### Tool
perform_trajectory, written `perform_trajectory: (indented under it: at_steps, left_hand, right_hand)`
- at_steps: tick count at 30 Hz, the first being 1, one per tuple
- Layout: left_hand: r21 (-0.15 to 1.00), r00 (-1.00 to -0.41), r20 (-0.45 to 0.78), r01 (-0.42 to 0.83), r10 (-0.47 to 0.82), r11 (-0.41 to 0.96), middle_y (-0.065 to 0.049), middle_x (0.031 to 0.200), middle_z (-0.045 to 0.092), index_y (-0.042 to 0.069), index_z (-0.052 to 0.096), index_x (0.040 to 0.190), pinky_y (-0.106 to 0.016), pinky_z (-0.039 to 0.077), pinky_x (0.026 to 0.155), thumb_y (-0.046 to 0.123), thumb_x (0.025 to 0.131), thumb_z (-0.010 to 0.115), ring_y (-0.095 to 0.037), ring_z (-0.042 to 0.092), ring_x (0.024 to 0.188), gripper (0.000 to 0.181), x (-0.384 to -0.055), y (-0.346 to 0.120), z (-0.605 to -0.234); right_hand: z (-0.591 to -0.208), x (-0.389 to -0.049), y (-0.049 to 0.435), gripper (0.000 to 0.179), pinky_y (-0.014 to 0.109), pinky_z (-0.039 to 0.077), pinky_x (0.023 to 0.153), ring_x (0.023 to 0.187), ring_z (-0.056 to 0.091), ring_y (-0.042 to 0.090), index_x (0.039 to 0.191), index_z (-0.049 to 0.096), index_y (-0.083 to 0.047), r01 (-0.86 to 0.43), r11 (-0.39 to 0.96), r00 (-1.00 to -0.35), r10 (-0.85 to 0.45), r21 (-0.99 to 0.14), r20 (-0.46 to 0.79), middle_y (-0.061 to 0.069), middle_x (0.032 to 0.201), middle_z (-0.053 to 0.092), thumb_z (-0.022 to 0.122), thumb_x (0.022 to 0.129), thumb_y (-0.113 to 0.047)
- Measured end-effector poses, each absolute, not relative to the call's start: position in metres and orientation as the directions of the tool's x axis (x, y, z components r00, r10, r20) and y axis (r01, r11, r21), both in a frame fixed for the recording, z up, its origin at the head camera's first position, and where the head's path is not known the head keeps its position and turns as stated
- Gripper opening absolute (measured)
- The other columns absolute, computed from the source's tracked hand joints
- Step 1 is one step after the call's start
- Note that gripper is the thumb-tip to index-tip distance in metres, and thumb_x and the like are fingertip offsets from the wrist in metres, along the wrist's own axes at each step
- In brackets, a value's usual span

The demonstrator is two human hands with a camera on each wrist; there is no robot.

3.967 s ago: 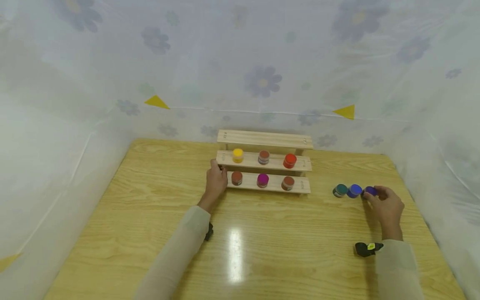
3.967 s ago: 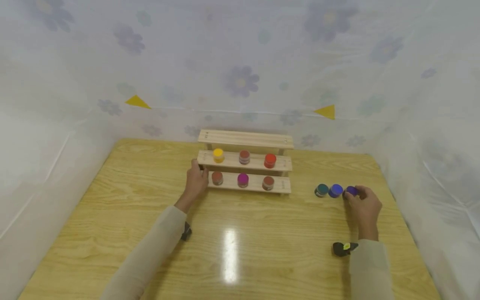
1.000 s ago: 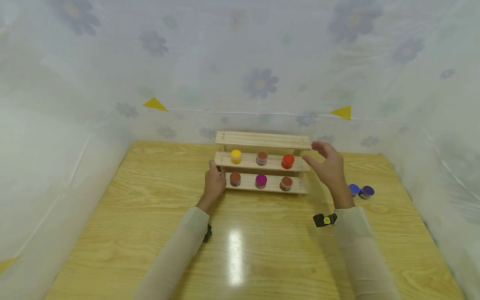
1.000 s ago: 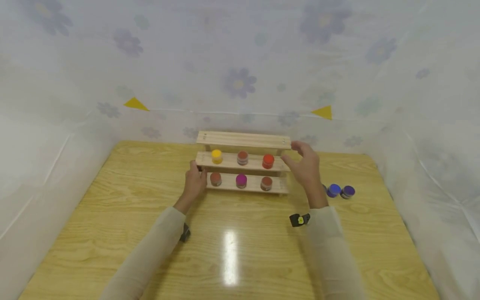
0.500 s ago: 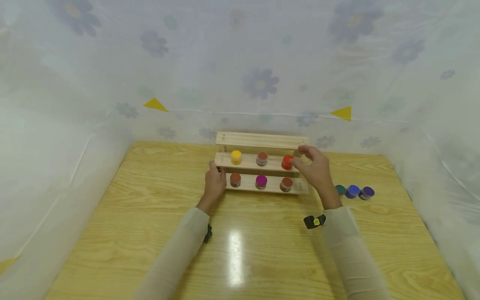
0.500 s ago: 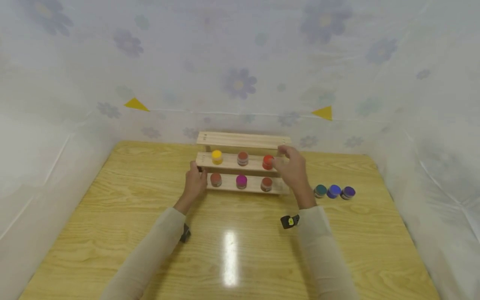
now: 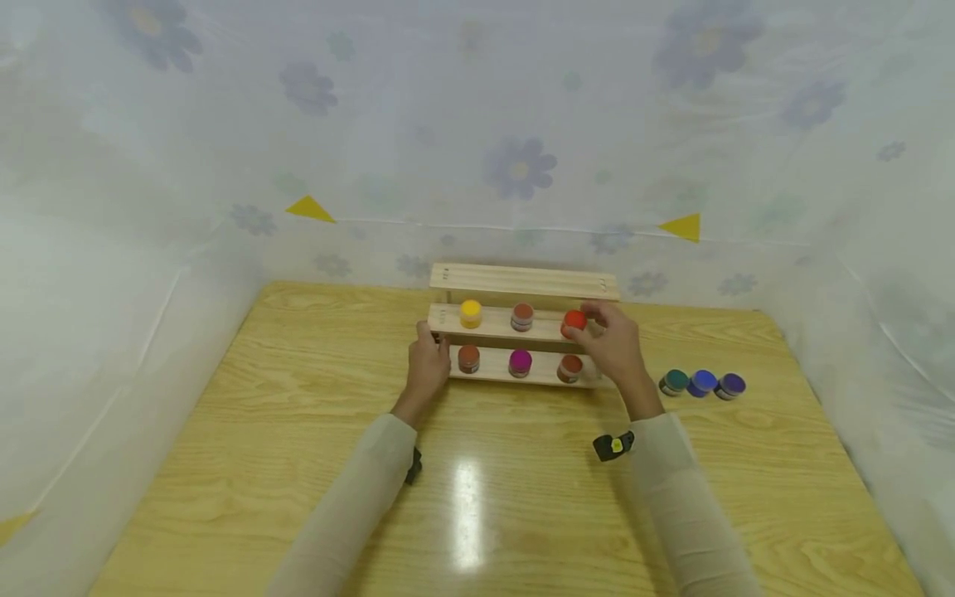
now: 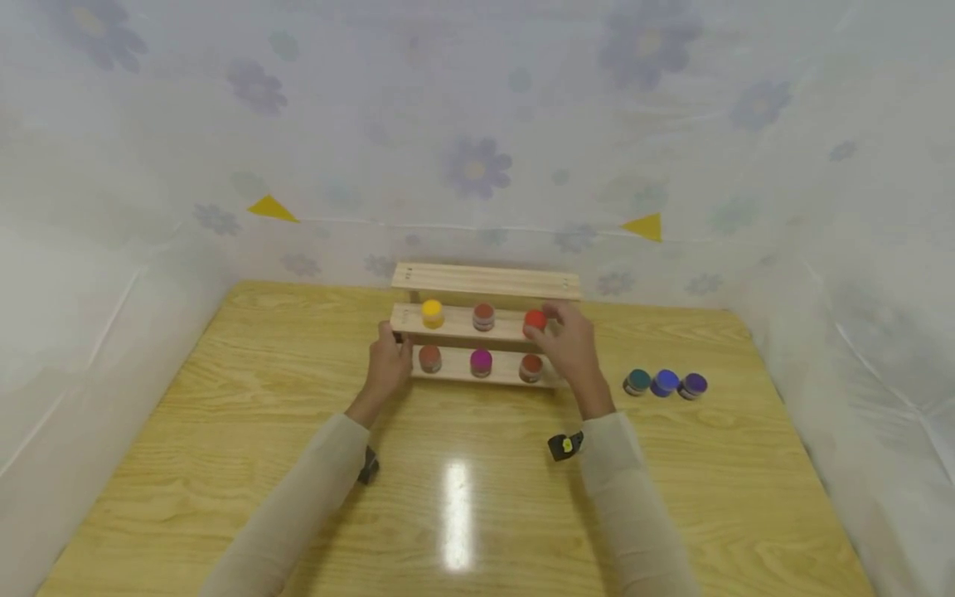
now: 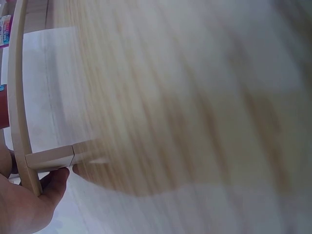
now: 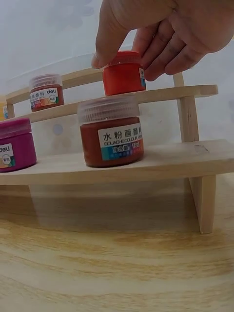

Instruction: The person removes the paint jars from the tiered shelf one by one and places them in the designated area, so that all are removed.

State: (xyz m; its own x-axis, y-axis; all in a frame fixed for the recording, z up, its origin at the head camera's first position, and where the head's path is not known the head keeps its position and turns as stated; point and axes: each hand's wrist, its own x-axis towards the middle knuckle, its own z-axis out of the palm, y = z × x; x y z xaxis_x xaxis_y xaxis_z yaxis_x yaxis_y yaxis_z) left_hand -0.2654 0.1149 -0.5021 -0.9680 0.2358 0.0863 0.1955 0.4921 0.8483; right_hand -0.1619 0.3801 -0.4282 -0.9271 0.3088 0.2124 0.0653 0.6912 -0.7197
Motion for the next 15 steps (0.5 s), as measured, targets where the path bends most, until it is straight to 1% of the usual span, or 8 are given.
perform_trajectory:
  at_steps: [5, 10, 15]
  left_hand:
    - [0.847, -0.969, 0.084, 0.193, 0.234, 0.495, -0.024, 0.109, 0.061, 0.003, 0.039, 0.117, -0.041, 0.053, 0.073, 0.011, 0.100, 0.044, -0.034, 0.064, 0.096, 0.019, -0.2649, 0.1145, -0.5008]
    - [0.853, -0.969, 0.069, 0.180, 0.236, 0.490, -0.024, 0.113, 0.061, 0.003, 0.039, 0.119, -0.040, 0.053, 0.073, 0.012, 0.100, 0.043, -0.033, 0.064, 0.098, 0.021, -0.2643, 0.1139, -0.4993]
    - [0.852, -0.970, 0.066, 0.177, 0.234, 0.493, -0.023, 0.113, 0.061, 0.003, 0.039, 0.119, -0.039, 0.053, 0.072, 0.012, 0.101, 0.043, -0.032, 0.064, 0.097, 0.021, -0.2648, 0.1145, -0.4997]
  right_hand:
    - [-0.4320, -0.1619, 0.3783, 0.051, 0.052, 0.043, 0.099, 0.117, 0.055, 0.038, 0.125, 0.055, 0.001, 0.060, 0.695, -0.922, 0.314, -0.716, 0.227, 0.022, 0.125, 0.058, 0.073, 0.084, -0.024]
    - [-0.4339, -0.1617, 0.3765, 0.049, 0.051, 0.047, 0.094, 0.112, 0.058, 0.038, 0.124, 0.056, 0.002, 0.051, 0.705, -0.919, 0.311, -0.707, 0.244, 0.022, 0.123, 0.060, 0.073, 0.084, -0.021]
    - [-0.4347, -0.1623, 0.3754, 0.046, 0.049, 0.049, 0.092, 0.110, 0.059, 0.038, 0.122, 0.057, 0.002, 0.039, 0.699, -0.917, 0.309, -0.714, 0.252, 0.022, 0.120, 0.060, 0.073, 0.084, -0.019]
